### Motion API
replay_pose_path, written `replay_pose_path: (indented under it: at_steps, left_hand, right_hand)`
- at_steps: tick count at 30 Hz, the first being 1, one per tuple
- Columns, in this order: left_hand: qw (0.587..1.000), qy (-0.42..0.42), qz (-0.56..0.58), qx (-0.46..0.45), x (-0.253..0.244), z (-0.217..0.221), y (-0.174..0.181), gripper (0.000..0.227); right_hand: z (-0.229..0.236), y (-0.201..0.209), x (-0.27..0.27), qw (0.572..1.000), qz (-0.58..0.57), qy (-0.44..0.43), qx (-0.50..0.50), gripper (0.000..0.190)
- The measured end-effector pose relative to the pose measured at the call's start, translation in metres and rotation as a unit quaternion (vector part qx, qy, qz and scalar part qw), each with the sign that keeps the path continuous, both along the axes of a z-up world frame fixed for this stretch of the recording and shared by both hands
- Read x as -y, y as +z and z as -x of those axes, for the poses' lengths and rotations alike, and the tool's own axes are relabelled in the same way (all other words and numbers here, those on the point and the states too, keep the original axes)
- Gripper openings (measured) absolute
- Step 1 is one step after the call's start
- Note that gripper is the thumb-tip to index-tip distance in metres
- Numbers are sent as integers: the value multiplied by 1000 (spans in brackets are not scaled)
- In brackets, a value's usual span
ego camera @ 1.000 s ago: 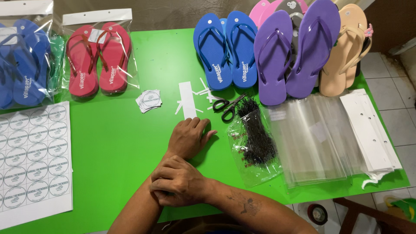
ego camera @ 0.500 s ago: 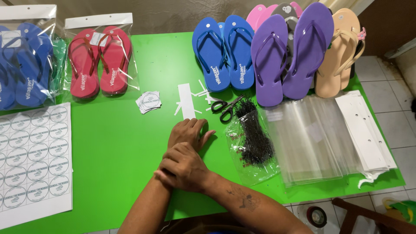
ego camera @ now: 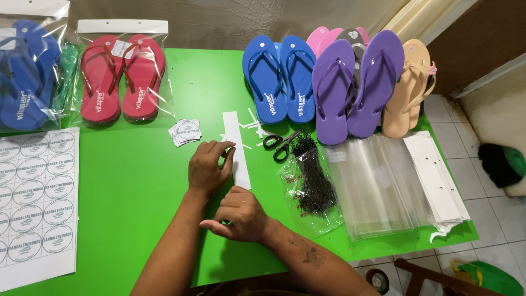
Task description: The person places a pair of blue flip-flops into a clear plastic bag, inserts a white cardboard header, and secures it with a zip tie. The person then repeats the process with a pair of purple flip-flops, using a zip tie to fasten the header to the bag.
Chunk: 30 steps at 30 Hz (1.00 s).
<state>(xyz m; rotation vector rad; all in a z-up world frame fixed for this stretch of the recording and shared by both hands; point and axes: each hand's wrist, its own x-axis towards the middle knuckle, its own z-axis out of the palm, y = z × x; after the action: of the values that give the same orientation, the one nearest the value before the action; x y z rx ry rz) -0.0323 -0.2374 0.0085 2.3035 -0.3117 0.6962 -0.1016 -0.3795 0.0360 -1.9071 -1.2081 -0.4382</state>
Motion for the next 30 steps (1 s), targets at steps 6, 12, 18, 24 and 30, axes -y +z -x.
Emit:
replay_pose_path:
  at_steps: [6,12,18,24,30]
  left_hand:
    - [997,-56,-43,3,-12,-4,-1,20]
    - [993,-57,-92,-45,-12,-3,-4,22]
    - [990,-84,-108,-42,-9,-4,-4,37]
    - [994,-80,-78,1,-10,-4,-3,39]
    - [994,-70,-86,4,-9,-3,-1,37]
  right_hand:
    - [-4,3,8,998,-40,-48,28,35]
    - [-13,29,45,973,-180,-143,1,38]
    - [-74,56,128,920,-228,-288,-134,27]
    - [-166,41,212,872,-182,-451,-44,46]
    - [-209,21,248,815,21,-579,-5,77]
